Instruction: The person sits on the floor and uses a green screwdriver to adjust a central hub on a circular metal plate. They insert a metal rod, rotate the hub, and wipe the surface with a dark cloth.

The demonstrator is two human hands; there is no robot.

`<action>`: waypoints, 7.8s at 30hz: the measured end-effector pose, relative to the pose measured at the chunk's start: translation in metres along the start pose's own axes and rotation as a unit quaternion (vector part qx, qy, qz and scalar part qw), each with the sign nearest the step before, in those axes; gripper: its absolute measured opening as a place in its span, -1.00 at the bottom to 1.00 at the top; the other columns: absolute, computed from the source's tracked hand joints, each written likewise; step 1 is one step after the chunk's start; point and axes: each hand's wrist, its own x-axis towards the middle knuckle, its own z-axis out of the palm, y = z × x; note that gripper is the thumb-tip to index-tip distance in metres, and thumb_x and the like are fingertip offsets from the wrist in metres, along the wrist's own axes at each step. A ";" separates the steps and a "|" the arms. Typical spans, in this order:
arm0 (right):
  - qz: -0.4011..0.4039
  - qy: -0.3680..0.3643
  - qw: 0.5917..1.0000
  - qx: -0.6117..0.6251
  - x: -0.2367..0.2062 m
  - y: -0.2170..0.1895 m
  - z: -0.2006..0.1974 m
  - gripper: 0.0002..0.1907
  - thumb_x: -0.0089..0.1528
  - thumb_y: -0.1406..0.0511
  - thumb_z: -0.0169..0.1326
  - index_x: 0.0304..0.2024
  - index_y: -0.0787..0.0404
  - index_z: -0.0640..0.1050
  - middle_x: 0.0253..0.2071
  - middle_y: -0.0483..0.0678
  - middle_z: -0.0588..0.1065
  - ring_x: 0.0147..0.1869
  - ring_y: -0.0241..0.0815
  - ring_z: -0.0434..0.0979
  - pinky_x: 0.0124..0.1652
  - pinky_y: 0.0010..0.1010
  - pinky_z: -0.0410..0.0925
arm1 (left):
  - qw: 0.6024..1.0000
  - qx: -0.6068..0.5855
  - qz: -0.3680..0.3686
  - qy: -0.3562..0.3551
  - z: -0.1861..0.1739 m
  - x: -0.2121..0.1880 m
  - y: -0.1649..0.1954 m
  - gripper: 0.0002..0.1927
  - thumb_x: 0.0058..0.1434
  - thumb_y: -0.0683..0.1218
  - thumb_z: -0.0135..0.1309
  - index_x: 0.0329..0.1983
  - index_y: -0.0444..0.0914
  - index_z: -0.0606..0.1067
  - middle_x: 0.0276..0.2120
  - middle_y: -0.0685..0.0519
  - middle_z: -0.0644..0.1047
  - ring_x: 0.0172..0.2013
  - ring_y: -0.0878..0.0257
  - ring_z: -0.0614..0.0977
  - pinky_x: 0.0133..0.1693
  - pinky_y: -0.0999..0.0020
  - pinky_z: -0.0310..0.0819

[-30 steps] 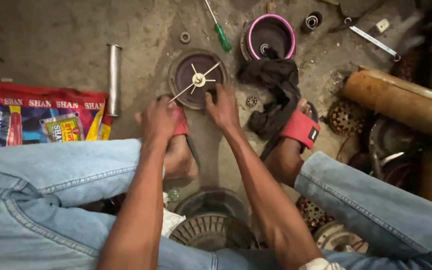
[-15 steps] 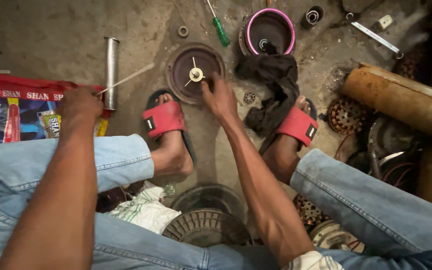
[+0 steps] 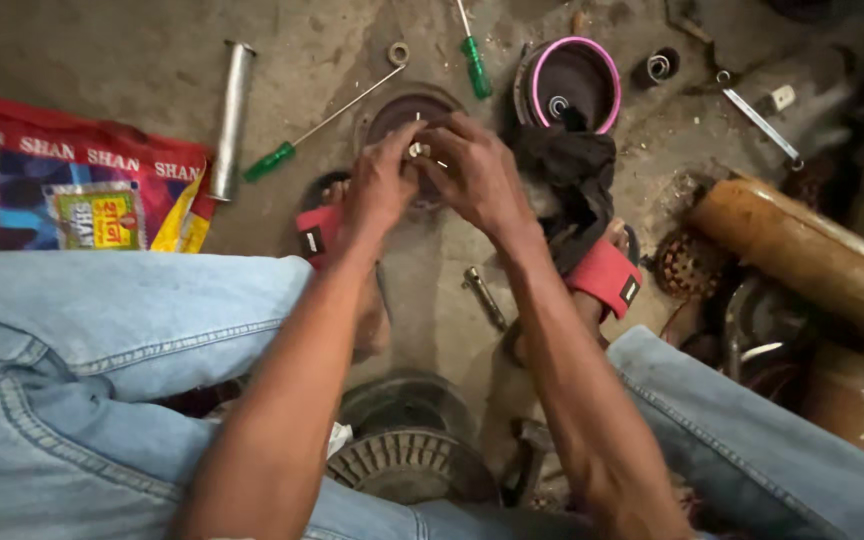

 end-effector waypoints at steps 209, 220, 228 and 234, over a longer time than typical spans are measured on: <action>0.088 0.101 0.978 -0.161 -0.080 0.058 0.030 -0.59 0.21 0.28 0.28 0.08 0.23 0.52 0.15 0.05 0.52 0.26 0.04 0.46 0.23 -0.17 0.26 | 0.915 0.316 -0.104 -0.228 0.026 0.007 0.010 -0.39 0.28 0.45 -0.17 -0.16 -0.06 0.63 -0.42 -0.27 0.62 -0.29 -0.25 0.67 -0.22 -0.21 0.49; 0.395 0.129 0.884 -0.214 -0.109 0.064 -0.048 -0.38 0.20 0.19 0.14 0.27 0.29 0.38 0.15 0.28 0.39 0.13 0.36 0.43 0.06 0.17 0.24 | 0.948 0.229 -0.136 -0.175 0.028 -0.008 0.011 -0.33 0.33 0.40 -0.10 -0.23 -0.30 0.58 -0.23 -0.29 0.60 -0.16 -0.30 0.62 -0.11 -0.18 0.48; 0.349 0.122 0.925 -0.083 -0.094 0.020 0.007 -0.54 0.22 0.17 0.13 0.13 0.22 0.55 0.14 0.19 0.45 0.24 0.27 0.44 0.19 0.05 0.31 | 0.985 0.036 0.000 -0.172 0.002 0.006 -0.021 -0.43 0.13 0.11 0.20 0.14 -0.26 0.47 0.12 -0.25 0.46 0.15 -0.21 0.45 0.16 -0.04 0.33; 0.356 0.070 0.918 -0.159 -0.074 0.019 0.034 -0.18 -0.01 0.26 0.38 0.24 0.33 0.35 0.29 0.31 0.27 0.35 0.35 0.26 0.26 0.02 0.22 | 0.983 0.142 -0.076 -0.089 0.003 0.027 -0.032 -0.43 0.26 0.04 0.07 0.29 -0.26 0.34 0.18 -0.32 0.40 0.19 -0.30 0.42 0.21 -0.07 0.32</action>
